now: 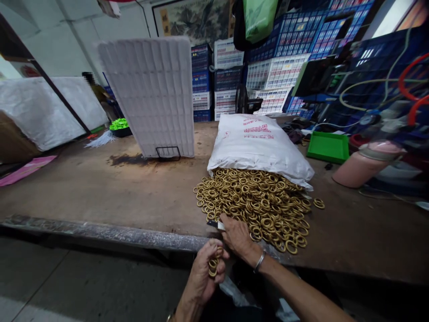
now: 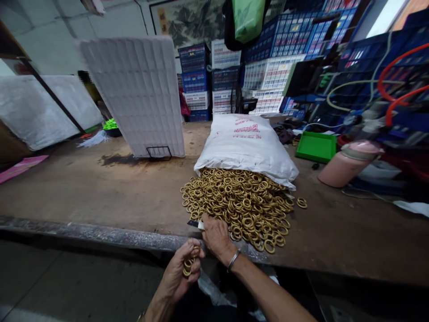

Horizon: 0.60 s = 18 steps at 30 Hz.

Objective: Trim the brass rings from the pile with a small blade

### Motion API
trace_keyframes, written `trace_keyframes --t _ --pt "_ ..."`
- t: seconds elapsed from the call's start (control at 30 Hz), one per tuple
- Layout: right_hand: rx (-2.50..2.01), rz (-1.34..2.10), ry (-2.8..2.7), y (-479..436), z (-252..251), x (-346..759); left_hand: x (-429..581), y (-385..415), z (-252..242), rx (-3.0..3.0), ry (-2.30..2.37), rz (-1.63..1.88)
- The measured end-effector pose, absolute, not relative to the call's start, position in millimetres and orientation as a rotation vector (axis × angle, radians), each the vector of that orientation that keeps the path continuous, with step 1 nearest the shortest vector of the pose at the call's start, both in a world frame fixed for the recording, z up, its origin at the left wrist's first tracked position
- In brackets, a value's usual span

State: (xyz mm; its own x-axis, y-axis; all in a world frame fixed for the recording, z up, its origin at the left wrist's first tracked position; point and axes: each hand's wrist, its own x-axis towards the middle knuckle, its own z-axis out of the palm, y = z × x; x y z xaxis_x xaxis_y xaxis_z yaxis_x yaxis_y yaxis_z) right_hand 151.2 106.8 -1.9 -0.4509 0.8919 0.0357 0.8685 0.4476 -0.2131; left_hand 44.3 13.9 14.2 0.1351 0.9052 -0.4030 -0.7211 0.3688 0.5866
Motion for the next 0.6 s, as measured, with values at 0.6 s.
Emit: trace_keyframes --t 0.6 --pt "-1.411 0.882 -1.939 106.9 10.8 179.3 55.7 43.1 12.5 0.456 1.038 1.266"
